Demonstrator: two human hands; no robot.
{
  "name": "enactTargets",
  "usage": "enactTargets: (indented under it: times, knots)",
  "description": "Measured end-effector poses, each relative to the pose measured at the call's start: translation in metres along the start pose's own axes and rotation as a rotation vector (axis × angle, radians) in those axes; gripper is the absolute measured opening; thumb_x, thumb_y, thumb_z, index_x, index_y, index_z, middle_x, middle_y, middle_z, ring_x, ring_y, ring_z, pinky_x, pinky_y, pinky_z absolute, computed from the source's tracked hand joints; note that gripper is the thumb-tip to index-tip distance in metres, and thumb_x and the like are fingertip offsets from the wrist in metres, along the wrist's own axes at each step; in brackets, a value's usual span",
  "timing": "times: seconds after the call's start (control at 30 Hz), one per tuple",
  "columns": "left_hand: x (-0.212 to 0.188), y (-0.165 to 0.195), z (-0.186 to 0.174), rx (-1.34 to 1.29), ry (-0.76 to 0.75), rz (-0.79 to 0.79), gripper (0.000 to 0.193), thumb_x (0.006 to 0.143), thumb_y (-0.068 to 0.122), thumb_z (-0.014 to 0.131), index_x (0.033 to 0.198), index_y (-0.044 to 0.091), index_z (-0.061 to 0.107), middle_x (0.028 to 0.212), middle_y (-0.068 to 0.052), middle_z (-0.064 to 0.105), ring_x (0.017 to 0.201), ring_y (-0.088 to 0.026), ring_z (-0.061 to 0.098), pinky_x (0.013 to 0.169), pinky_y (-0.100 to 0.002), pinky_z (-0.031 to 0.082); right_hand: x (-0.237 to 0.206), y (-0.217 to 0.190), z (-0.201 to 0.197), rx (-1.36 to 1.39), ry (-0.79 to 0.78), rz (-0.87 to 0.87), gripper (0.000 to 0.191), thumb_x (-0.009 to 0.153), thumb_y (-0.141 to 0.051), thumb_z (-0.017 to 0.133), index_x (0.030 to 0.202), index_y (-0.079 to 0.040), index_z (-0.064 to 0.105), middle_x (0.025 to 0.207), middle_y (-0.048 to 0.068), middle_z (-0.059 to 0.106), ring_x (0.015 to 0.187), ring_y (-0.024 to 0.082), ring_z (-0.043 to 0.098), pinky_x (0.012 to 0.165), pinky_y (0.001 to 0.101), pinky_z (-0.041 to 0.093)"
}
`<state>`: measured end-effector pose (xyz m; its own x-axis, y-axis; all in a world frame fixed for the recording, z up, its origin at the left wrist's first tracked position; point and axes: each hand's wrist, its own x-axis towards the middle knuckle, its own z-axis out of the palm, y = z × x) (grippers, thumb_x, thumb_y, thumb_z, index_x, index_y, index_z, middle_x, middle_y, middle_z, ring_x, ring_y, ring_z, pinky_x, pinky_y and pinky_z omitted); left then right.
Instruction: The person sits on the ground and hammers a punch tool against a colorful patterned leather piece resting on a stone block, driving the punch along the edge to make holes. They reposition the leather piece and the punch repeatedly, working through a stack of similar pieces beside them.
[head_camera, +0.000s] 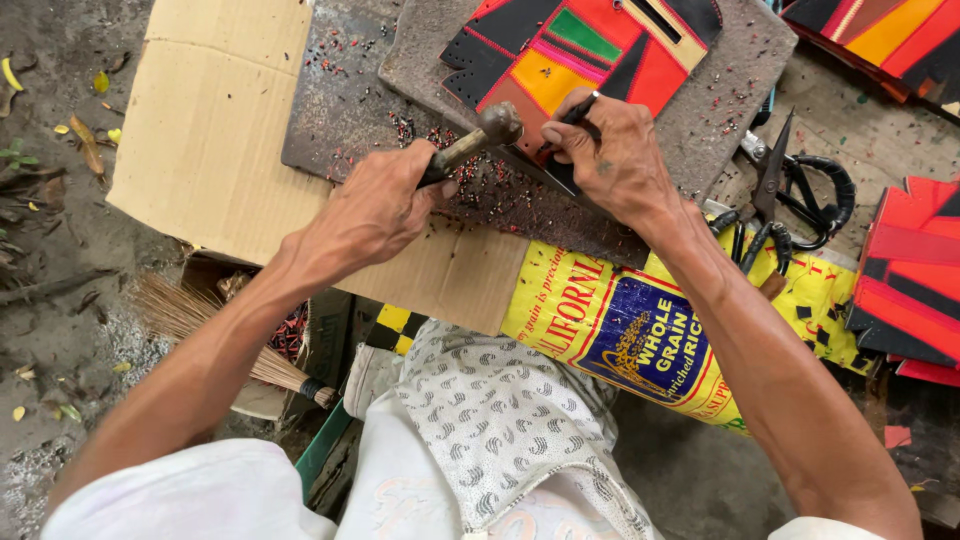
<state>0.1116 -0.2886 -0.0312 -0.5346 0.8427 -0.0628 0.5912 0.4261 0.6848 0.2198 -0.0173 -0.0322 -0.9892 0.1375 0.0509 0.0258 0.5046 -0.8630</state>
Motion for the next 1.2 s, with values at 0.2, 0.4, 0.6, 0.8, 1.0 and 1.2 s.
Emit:
enactTargets:
  times: [0.2, 0.4, 0.6, 0.8, 1.0, 1.2]
  knots:
    - [-0.001, 0.009, 0.002, -0.062, 0.017, -0.035, 0.027, 0.103, 0.022, 0.062, 0.097, -0.001, 0.050, 0.071, -0.024, 0.058, 0.067, -0.046, 0.057, 0.060, -0.054, 0.041, -0.001, -0.002, 0.005, -0.049, 0.029, -0.054, 0.018, 0.106, -0.010, 0.065, 0.093, 0.003, 0.066, 0.077, 0.010, 0.070, 0.074, 0.014, 0.074, 0.065, 0.0281, 0.057]
    - [0.015, 0.047, -0.041, -0.037, -0.007, -0.038, 0.029, 0.108, 0.027, 0.058, 0.093, 0.002, 0.055, 0.065, -0.017, 0.057, 0.053, -0.035, 0.056, 0.051, -0.047, 0.042, -0.006, -0.001, 0.011, -0.091, 0.068, -0.158, 0.017, 0.108, -0.008, 0.063, 0.095, 0.002, 0.063, 0.079, 0.013, 0.067, 0.073, 0.020, 0.072, 0.066, 0.0339, 0.054]
    - [0.027, 0.093, -0.067, -0.020, 0.079, 0.225, 0.030, 0.112, 0.025, 0.057, 0.106, -0.004, 0.056, 0.060, -0.018, 0.052, 0.049, -0.035, 0.055, 0.050, -0.047, 0.041, -0.004, 0.003, 0.014, -0.213, 0.079, -0.178, 0.017, 0.108, -0.012, 0.067, 0.097, 0.001, 0.064, 0.078, 0.017, 0.064, 0.070, 0.032, 0.066, 0.065, 0.0405, 0.050]
    - [0.034, 0.110, -0.089, 0.111, 0.066, 0.239, 0.032, 0.112, 0.027, 0.059, 0.106, -0.004, 0.057, 0.068, -0.022, 0.057, 0.055, -0.039, 0.060, 0.053, -0.049, 0.044, -0.003, 0.003, 0.013, -0.231, 0.099, -0.199, 0.017, 0.105, -0.013, 0.068, 0.101, 0.002, 0.062, 0.078, 0.018, 0.064, 0.072, 0.034, 0.067, 0.065, 0.0408, 0.050]
    - [0.033, 0.119, -0.086, 0.102, 0.313, 0.482, 0.025, 0.114, 0.021, 0.051, 0.116, -0.004, 0.055, 0.082, -0.021, 0.062, 0.068, -0.036, 0.063, 0.062, -0.045, 0.046, -0.004, 0.000, 0.012, -0.193, 0.059, -0.168, 0.018, 0.108, -0.012, 0.066, 0.094, -0.002, 0.063, 0.079, 0.015, 0.065, 0.070, 0.030, 0.067, 0.065, 0.0400, 0.051]
    - [0.044, 0.113, -0.088, 0.148, -0.059, 0.058, 0.027, 0.109, 0.024, 0.059, 0.105, -0.002, 0.057, 0.061, -0.019, 0.060, 0.045, -0.030, 0.057, 0.044, -0.046, 0.043, -0.003, 0.002, 0.016, -0.269, 0.097, -0.245, 0.018, 0.106, -0.012, 0.068, 0.090, -0.003, 0.063, 0.080, 0.013, 0.065, 0.075, 0.030, 0.067, 0.068, 0.0404, 0.052]
